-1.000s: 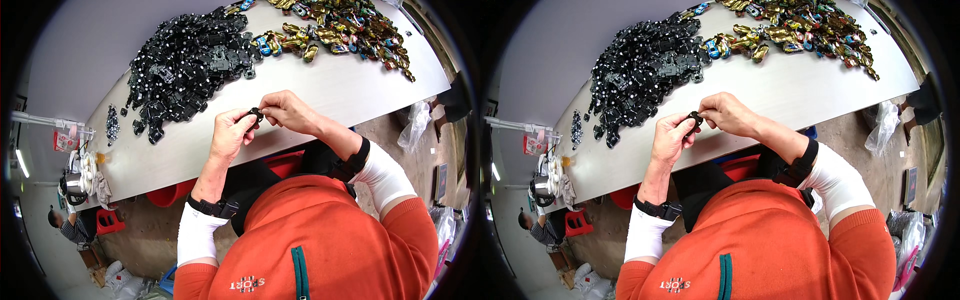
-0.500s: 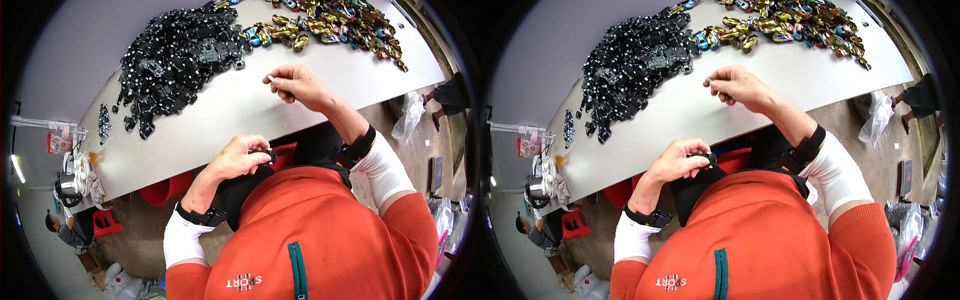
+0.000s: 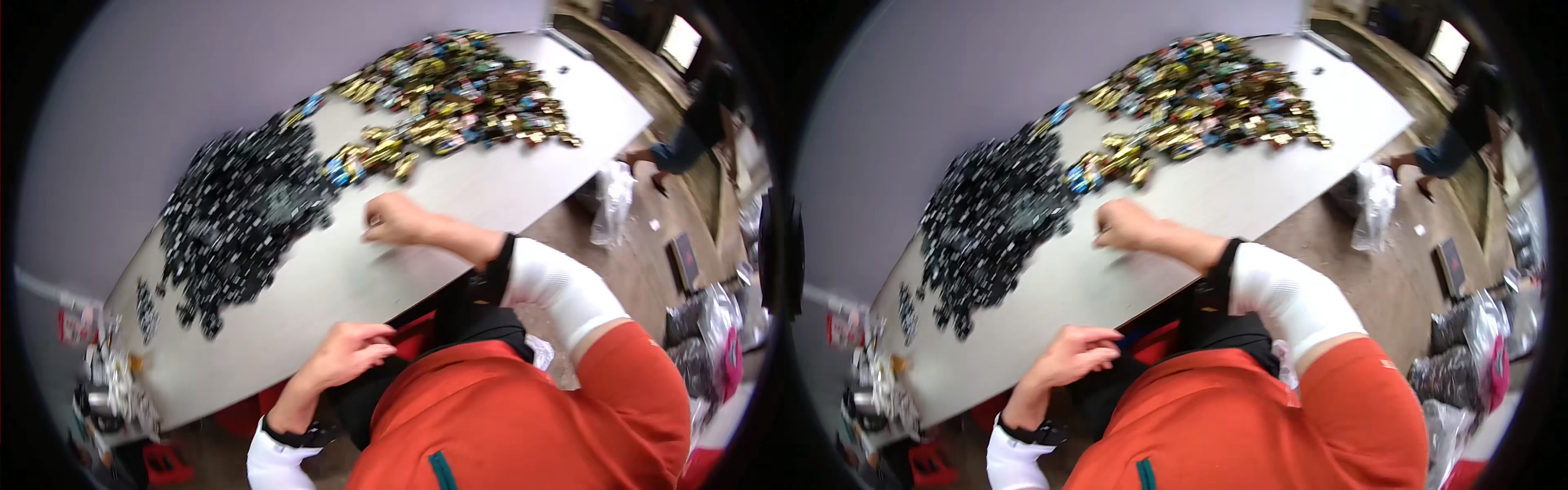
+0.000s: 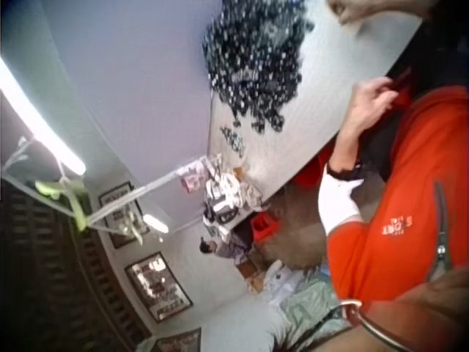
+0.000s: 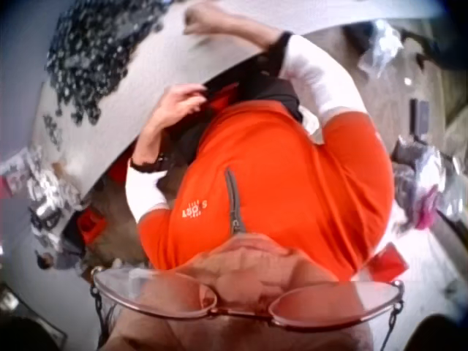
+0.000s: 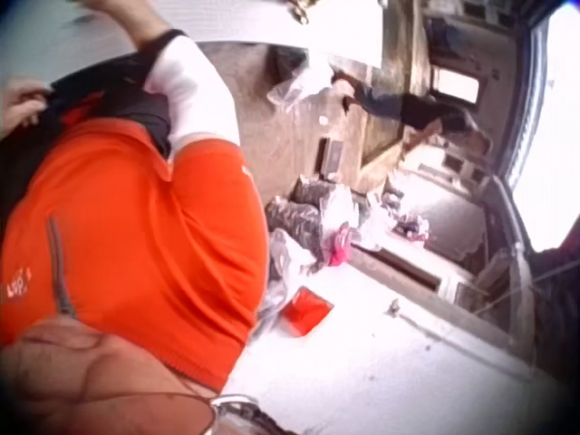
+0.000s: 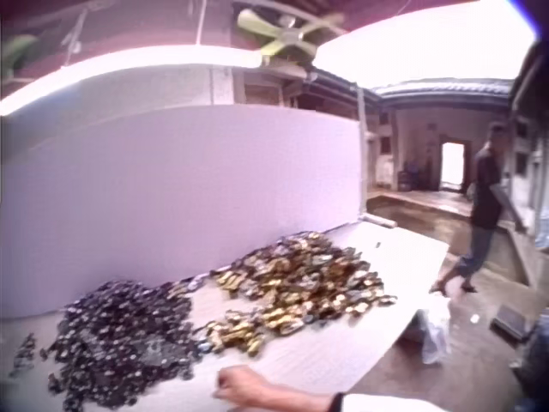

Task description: The person assembles small toy cars by hand at a table. They pick up a black car chassis and a colored car body, then press the two parts together to form a complete toy car. The person repeats this process with multiple units, placing the finished cars into a pile on the table.

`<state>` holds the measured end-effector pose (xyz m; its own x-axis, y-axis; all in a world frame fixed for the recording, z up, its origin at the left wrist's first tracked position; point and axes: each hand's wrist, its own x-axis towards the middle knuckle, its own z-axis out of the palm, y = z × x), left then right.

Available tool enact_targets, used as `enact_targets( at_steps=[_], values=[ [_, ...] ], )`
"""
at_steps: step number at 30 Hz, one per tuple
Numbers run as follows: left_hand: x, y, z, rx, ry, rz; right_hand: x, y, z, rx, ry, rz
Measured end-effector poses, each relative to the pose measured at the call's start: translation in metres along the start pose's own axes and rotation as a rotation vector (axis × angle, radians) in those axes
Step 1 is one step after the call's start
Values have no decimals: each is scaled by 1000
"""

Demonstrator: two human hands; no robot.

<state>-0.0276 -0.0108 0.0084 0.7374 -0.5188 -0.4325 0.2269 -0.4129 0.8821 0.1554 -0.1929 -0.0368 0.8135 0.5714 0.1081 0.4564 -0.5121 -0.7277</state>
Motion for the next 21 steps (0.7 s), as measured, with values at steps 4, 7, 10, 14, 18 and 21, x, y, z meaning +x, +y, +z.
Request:
enact_targets(
  at_steps=[4,7,10,14,18,21],
  values=[
    [56,28,-81,-352,449,172,59,-16,34,-250,197,23],
    [64,-6,-143,-728,623,292,77,-47,61,-290,237,40],
    [83,-32,-151,-825,672,234,85,-32,69,-270,291,27],
    [89,-54,-138,-823,614,156,85,-23,67,-127,305,20],
    [111,-35,-134,-778,558,259,99,14,58,149,396,32],
    [139,-52,-141,-996,433,206,72,-7,14,697,145,419]
  ],
)
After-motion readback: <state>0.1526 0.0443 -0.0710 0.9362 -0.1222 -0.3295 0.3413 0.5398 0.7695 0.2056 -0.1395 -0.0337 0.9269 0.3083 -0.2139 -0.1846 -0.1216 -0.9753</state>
